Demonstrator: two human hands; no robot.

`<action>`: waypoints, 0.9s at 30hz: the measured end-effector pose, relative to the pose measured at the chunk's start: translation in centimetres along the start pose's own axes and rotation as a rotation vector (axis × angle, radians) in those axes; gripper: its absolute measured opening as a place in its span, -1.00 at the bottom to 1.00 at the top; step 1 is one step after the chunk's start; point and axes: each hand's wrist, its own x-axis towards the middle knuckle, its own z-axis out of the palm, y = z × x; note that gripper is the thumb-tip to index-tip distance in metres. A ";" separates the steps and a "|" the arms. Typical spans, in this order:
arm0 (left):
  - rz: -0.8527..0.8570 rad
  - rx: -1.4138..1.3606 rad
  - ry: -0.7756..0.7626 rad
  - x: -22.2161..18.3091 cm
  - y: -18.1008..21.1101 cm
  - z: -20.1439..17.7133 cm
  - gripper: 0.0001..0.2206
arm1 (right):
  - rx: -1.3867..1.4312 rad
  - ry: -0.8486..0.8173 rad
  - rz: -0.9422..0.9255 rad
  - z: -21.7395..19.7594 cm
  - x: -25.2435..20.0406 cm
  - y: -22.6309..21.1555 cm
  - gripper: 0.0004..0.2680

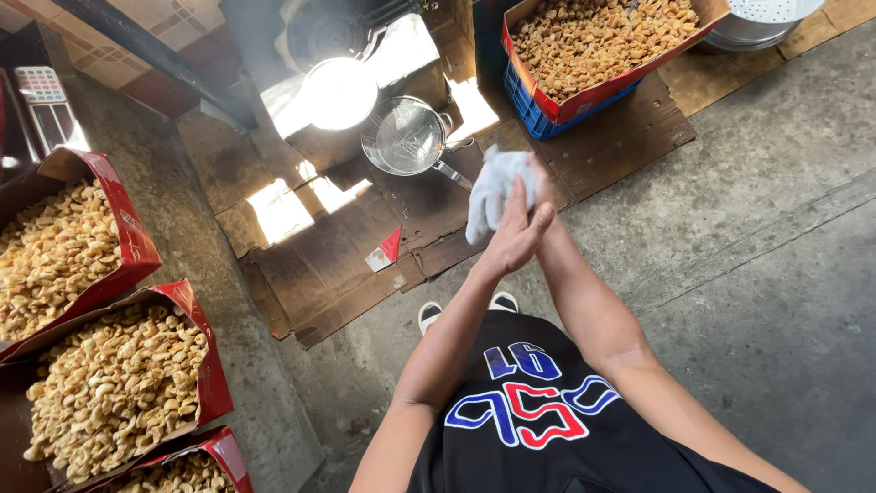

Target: The person uses a long-handled strainer to scoop fried snack pieces from a large wok of hot oil and transfers them into a cardboard box. They then wipe their hands with a cloth and continue scooping more fried pieces from the wok into the box.

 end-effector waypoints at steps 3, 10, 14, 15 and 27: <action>0.145 -0.329 0.201 0.3 3.3 -1.3 0.02 | -0.063 0.182 -0.042 4.6 -2.8 -0.5 -0.44; 0.100 -1.803 0.288 4.8 3.5 -4.9 -0.08 | -0.297 0.020 -0.268 9.3 -6.8 4.5 -0.53; 0.176 -1.543 0.291 5.0 0.7 -2.8 -0.23 | -0.242 0.345 -0.181 6.5 -3.3 2.9 -0.61; 0.167 -1.416 0.319 5.1 0.2 -1.8 -0.29 | -0.266 0.311 -0.205 5.6 -2.7 1.9 -0.61; -0.193 -0.491 0.568 5.0 -11.4 -1.3 -0.77 | 0.017 0.112 -0.126 -0.7 -0.8 -4.3 -0.50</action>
